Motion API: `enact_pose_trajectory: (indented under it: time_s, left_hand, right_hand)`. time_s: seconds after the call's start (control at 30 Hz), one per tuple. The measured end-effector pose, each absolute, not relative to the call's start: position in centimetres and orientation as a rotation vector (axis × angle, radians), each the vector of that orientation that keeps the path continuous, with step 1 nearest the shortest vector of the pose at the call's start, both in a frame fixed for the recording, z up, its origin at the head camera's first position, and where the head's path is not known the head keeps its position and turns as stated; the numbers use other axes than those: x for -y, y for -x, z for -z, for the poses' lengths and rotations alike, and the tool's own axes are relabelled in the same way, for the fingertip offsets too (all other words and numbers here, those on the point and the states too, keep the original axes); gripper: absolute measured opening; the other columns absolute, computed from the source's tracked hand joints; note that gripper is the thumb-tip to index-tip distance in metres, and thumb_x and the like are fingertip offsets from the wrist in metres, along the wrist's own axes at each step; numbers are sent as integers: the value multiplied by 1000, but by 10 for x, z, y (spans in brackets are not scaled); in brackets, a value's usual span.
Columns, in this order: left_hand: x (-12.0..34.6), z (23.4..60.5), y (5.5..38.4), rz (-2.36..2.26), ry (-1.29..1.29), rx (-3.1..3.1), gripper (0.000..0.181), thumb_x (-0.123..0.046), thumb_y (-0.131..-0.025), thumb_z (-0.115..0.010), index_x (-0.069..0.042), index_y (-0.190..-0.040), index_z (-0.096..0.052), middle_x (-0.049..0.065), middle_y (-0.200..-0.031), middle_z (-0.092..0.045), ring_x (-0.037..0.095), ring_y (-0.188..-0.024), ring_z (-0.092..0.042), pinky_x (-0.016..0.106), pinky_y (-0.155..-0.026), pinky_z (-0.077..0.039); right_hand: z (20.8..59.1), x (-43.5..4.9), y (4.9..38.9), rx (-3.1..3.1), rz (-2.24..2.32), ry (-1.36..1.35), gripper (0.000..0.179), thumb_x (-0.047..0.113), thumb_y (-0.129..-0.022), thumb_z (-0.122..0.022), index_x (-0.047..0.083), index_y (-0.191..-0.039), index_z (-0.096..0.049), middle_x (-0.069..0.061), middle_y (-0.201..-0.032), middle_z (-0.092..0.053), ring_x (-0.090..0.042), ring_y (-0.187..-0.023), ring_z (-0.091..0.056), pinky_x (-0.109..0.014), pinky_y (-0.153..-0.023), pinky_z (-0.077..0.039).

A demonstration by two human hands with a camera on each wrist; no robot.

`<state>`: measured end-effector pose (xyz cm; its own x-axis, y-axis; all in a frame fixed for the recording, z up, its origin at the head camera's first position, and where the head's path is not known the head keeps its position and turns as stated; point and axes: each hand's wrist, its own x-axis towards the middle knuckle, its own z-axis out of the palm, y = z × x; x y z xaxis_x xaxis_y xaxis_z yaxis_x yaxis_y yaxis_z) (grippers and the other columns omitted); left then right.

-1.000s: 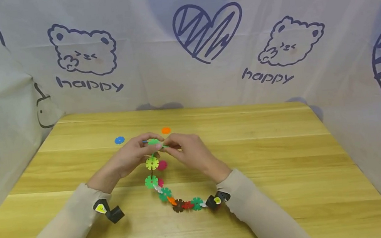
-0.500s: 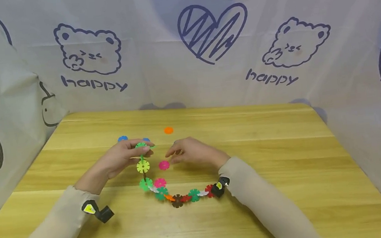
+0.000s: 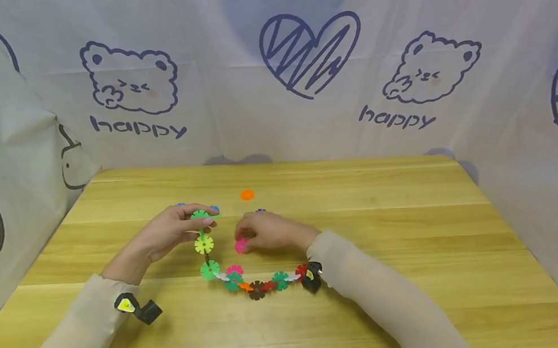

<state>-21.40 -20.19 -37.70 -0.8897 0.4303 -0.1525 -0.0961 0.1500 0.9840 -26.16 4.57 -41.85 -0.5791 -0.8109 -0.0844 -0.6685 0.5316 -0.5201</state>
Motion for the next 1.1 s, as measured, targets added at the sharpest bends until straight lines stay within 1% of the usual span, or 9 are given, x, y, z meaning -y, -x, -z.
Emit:
enact_pose_trajectory:
  time_s: [0.13,0.27,0.4,0.5,0.6,0.73,0.9,1.0,1.1]
  left_hand:
    - [199,376,213,-1785,-296,-2104,40,-23,-94,-69,0,-125,-62,13,-112,-61,33,-106,-57,39,-91,-50]
    - [194,375,211,-1793,-311,-2172,39,-24,-93,-69,-1,-124,-64,18,-118,-61,41,-114,-55,42,-95,-48]
    - [186,375,210,-1782,-346,-2212,38,-24,-93,-69,-2,-124,-63,25,-123,-59,42,-115,-55,43,-98,-47]
    - [179,375,211,-1789,-347,-2211,37,-25,-94,-69,-3,-123,-64,22,-122,-60,37,-112,-58,43,-98,-47]
    - [172,375,212,-1817,-336,-2198,37,-25,-94,-69,-3,-123,-64,16,-116,-63,33,-109,-60,42,-97,-47]
    - [165,378,211,-1863,-347,-2187,36,-25,-93,-69,-3,-122,-65,11,-109,-66,35,-108,-61,41,-95,-49]
    - [161,379,208,-1932,-363,-2179,38,-25,-92,-71,-2,-122,-65,15,-110,-65,41,-107,-58,41,-93,-49]
    - [160,379,206,-1980,-362,-2165,37,-25,-91,-72,-3,-121,-66,12,-108,-65,45,-107,-55,41,-94,-48]
    - [160,377,205,-1994,-371,-2173,35,-26,-90,-73,-5,-118,-68,9,-107,-65,44,-105,-56,41,-94,-48]
  right_hand:
    - [414,-51,257,-2438,717,1189,10,19,-93,-70,19,-97,-61,12,-87,-64,-5,-83,-60,-25,-79,-49]
    - [401,-64,250,-2472,860,1134,4,17,-96,-65,19,-99,-66,13,-88,-68,-4,-84,-63,-25,-79,-51]
    - [386,-77,245,-2478,1143,1029,9,12,-96,-64,14,-105,-69,6,-90,-70,-20,-84,-68,-34,-76,-56]
    - [376,-82,241,-2390,1416,906,14,11,-96,-64,8,-109,-69,-4,-93,-71,-34,-86,-68,-46,-77,-56]
    - [368,-84,237,-2272,1662,759,17,9,-97,-63,2,-112,-67,-10,-96,-71,-38,-90,-67,-53,-83,-53]
    - [366,-80,235,-2170,1855,622,19,7,-96,-63,-3,-112,-65,-14,-99,-69,-33,-89,-67,-50,-86,-53]
    - [368,-77,230,-2147,1911,580,19,7,-95,-65,-3,-110,-68,-13,-100,-70,-28,-87,-67,-44,-84,-55]
    - [368,-75,228,-2141,1948,573,17,8,-95,-65,-2,-108,-68,-14,-98,-70,-36,-89,-66,-46,-84,-54]
    - [367,-74,225,-2174,1951,606,17,10,-95,-65,0,-108,-69,-13,-97,-70,-43,-92,-64,-48,-85,-54]
